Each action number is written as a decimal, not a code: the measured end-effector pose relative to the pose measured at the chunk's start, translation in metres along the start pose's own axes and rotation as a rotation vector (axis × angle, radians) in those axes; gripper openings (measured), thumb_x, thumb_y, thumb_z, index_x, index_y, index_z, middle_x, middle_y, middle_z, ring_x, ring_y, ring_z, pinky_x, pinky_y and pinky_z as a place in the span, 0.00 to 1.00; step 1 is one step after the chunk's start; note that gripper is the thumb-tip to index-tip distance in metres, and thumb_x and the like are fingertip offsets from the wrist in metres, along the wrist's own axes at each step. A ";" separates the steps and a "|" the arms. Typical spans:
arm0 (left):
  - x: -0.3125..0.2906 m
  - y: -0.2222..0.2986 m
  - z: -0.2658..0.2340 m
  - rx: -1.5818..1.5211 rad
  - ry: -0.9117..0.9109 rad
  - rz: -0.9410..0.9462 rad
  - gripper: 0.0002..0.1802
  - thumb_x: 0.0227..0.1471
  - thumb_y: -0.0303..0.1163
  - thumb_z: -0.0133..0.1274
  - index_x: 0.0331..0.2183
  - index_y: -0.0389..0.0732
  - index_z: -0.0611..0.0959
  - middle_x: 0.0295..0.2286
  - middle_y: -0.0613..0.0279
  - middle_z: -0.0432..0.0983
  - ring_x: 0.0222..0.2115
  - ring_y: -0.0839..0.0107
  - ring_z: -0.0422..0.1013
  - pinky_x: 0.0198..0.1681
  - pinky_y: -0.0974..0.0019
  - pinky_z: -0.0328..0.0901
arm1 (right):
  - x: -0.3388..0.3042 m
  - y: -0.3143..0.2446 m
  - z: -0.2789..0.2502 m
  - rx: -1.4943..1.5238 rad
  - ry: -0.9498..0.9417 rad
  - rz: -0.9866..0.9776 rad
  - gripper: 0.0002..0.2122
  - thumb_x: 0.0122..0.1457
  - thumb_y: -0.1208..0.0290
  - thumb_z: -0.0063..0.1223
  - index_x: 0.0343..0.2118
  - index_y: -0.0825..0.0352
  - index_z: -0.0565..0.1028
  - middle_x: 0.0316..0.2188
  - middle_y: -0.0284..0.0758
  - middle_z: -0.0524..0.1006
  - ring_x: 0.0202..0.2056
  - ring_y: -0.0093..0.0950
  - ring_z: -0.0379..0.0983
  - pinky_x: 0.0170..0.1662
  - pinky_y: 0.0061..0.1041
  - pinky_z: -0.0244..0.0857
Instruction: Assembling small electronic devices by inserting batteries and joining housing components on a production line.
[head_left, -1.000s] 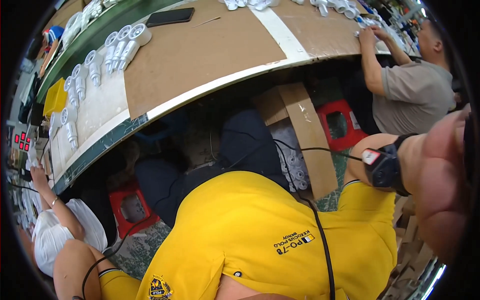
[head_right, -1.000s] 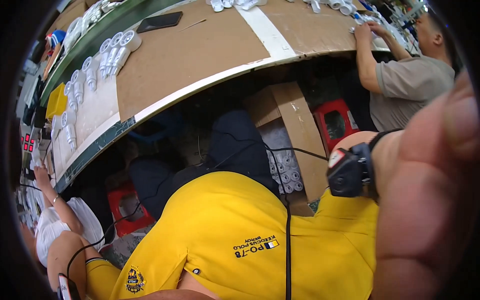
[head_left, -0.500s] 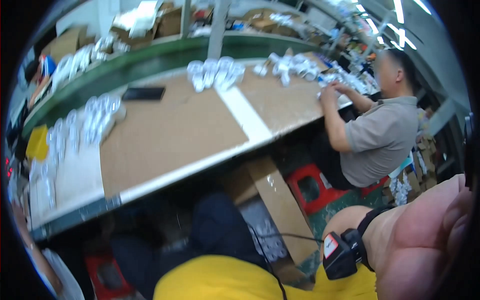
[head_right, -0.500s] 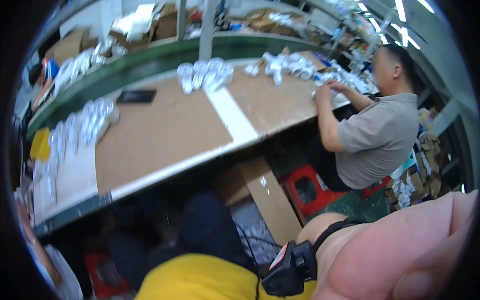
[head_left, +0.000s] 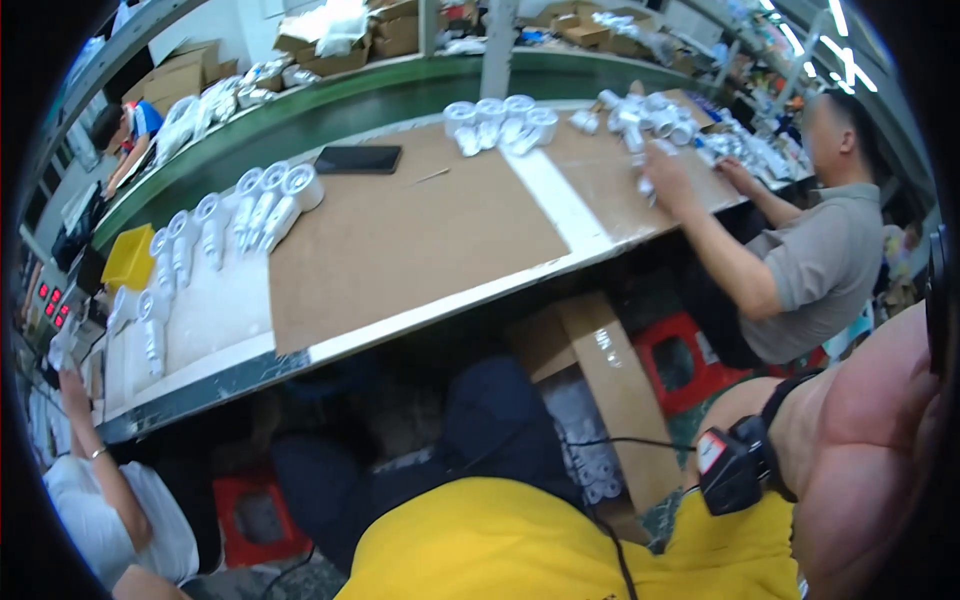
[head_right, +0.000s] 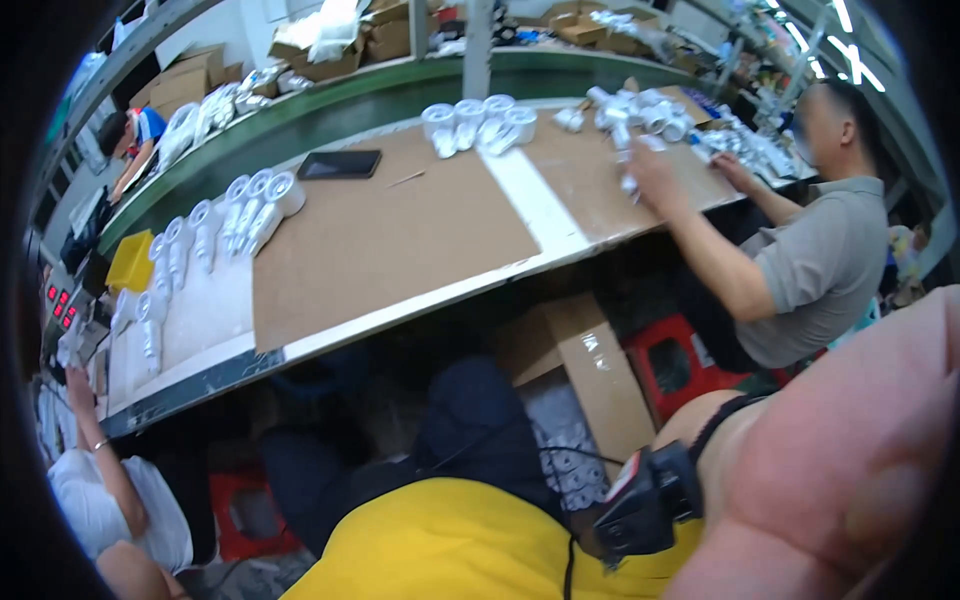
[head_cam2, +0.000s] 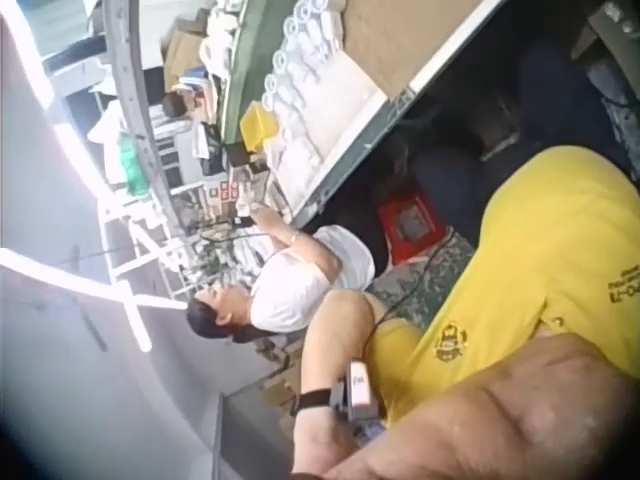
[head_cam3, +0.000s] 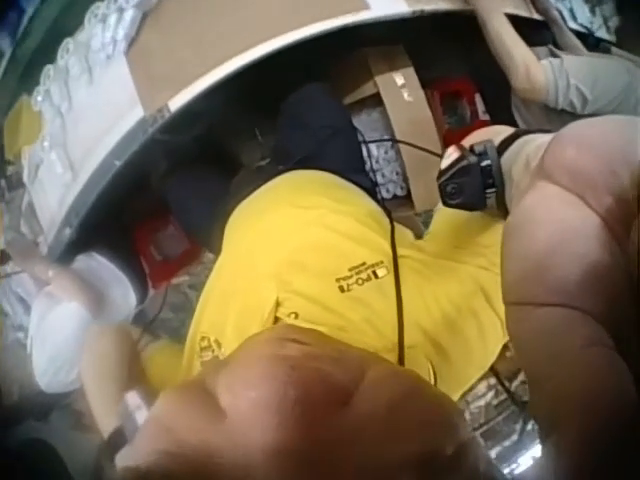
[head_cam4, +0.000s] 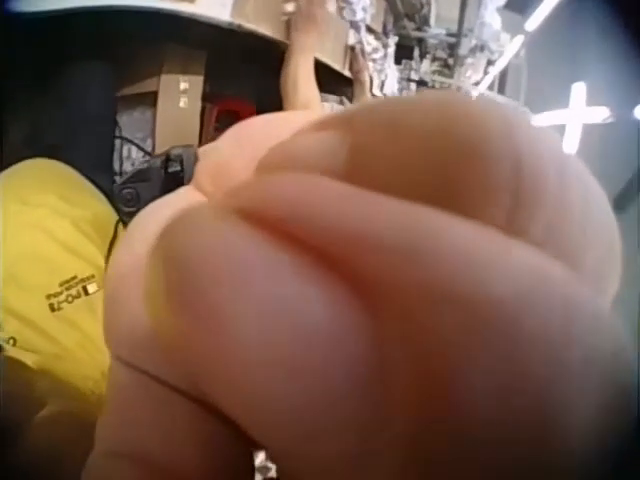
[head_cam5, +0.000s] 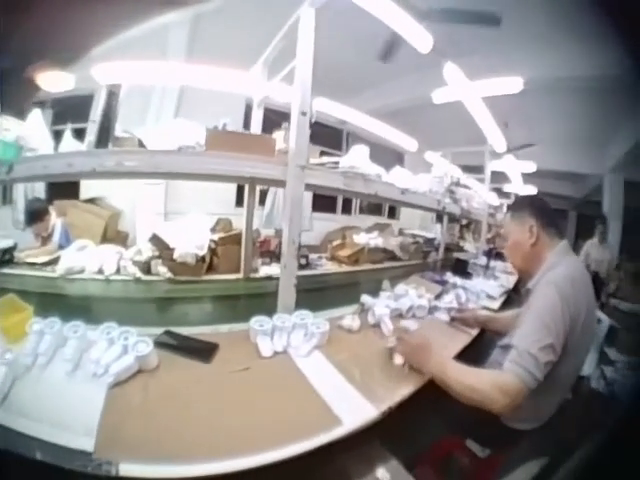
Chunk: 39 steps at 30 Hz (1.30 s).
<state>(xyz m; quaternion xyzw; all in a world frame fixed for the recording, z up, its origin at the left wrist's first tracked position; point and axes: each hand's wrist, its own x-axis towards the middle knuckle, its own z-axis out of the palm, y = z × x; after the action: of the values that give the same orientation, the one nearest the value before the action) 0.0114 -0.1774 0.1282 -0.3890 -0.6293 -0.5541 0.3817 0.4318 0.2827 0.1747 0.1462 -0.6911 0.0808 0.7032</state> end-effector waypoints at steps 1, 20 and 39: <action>-0.005 0.006 0.006 0.005 0.015 -0.005 0.15 0.57 0.29 0.45 0.42 0.33 0.80 0.41 0.50 0.75 0.43 0.62 0.72 0.53 0.63 0.63 | -0.004 -0.004 0.042 0.015 0.004 -0.014 0.07 0.65 0.73 0.48 0.41 0.70 0.75 0.31 0.33 0.73 0.28 0.23 0.67 0.32 0.17 0.63; 0.011 0.008 0.034 -0.306 -0.144 -0.193 0.14 0.54 0.25 0.45 0.42 0.32 0.80 0.40 0.52 0.73 0.42 0.63 0.71 0.51 0.64 0.63 | 0.063 -0.020 0.118 -0.230 -0.062 -0.012 0.06 0.64 0.76 0.48 0.40 0.68 0.76 0.31 0.28 0.73 0.29 0.21 0.67 0.33 0.16 0.61; 0.034 0.001 0.142 -0.553 -0.316 -0.358 0.15 0.52 0.22 0.45 0.42 0.31 0.79 0.39 0.53 0.71 0.41 0.64 0.69 0.49 0.65 0.63 | -0.181 0.247 0.195 -0.677 -0.799 0.671 0.28 0.50 0.61 0.67 0.54 0.63 0.72 0.44 0.48 0.75 0.48 0.47 0.72 0.51 0.43 0.66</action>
<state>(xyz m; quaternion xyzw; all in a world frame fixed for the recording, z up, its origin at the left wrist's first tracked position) -0.0081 -0.0337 0.1458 -0.4420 -0.5652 -0.6942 0.0571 0.1630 0.4696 0.0180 -0.2910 -0.8965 0.0126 0.3337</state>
